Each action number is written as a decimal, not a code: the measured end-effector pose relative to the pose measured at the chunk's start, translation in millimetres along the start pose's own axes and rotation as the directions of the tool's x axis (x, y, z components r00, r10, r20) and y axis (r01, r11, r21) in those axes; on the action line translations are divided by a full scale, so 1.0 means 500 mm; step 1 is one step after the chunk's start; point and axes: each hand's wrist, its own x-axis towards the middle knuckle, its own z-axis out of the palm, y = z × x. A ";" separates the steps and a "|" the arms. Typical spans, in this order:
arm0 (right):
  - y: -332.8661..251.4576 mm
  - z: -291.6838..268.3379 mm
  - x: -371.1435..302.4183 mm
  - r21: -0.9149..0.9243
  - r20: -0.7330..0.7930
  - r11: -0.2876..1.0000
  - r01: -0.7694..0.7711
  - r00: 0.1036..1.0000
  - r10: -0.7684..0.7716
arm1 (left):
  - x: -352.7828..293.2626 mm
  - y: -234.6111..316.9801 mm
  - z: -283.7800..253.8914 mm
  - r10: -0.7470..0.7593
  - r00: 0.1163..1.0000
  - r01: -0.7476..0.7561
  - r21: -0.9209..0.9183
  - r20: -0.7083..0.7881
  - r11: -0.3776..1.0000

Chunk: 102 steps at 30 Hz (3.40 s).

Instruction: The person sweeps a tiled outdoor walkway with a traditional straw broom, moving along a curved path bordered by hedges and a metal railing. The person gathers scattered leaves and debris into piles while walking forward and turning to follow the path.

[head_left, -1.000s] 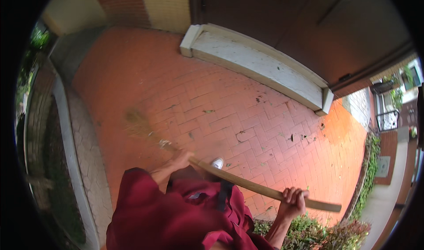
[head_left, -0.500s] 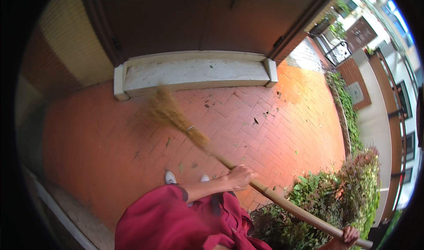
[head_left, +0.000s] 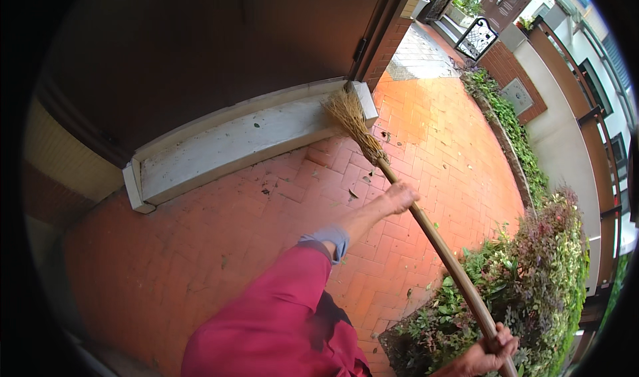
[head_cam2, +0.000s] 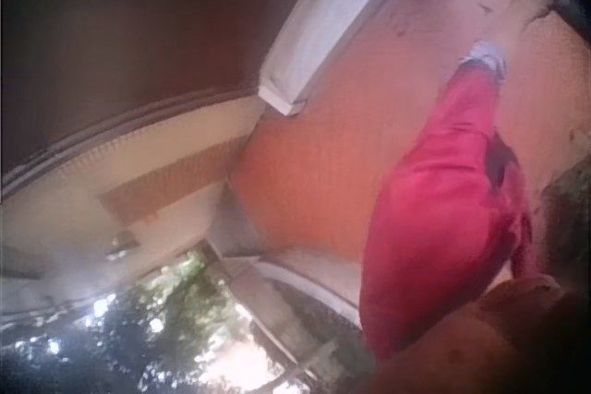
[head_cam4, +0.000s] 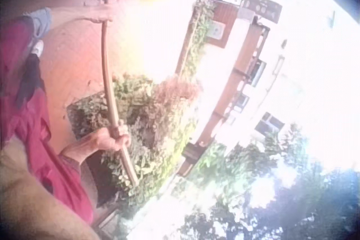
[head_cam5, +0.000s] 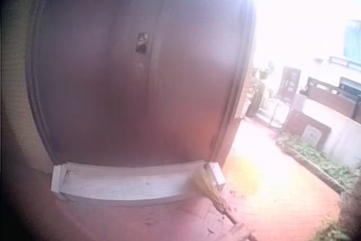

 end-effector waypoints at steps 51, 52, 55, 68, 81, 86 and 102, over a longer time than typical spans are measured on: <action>0.200 0.778 -0.198 0.262 0.729 0.844 -0.468 0.669 0.145 | -0.823 -0.162 -0.616 -0.349 0.583 0.529 0.016 -0.734 0.849; 0.214 0.782 -0.259 0.296 0.882 0.713 -0.636 0.468 0.052 | -0.851 -0.206 -0.625 -0.378 0.556 0.569 0.007 -0.740 0.823; 0.253 0.784 -0.407 0.171 0.982 0.648 -0.742 0.183 -0.051 | -0.963 -0.317 -0.609 -0.671 0.443 0.710 -0.225 -0.595 0.668; 0.065 0.340 0.178 0.199 0.831 0.723 -0.661 0.506 0.233 | -0.614 0.118 -0.303 -0.451 0.862 0.375 -0.307 -0.231 0.875; -0.208 0.049 0.192 0.068 0.618 0.998 0.016 0.784 -0.055 | -0.068 0.216 0.025 0.201 0.978 -0.154 -0.484 0.047 0.861; 0.004 0.097 0.155 0.047 0.465 0.990 -0.133 0.880 0.096 | -0.256 0.096 0.048 -0.145 0.986 0.165 -0.369 0.083 0.915; 0.205 0.335 -0.232 -0.082 0.865 0.641 -0.763 0.265 0.426 | -0.991 0.075 -0.119 -0.816 0.561 0.668 -0.507 -0.138 0.545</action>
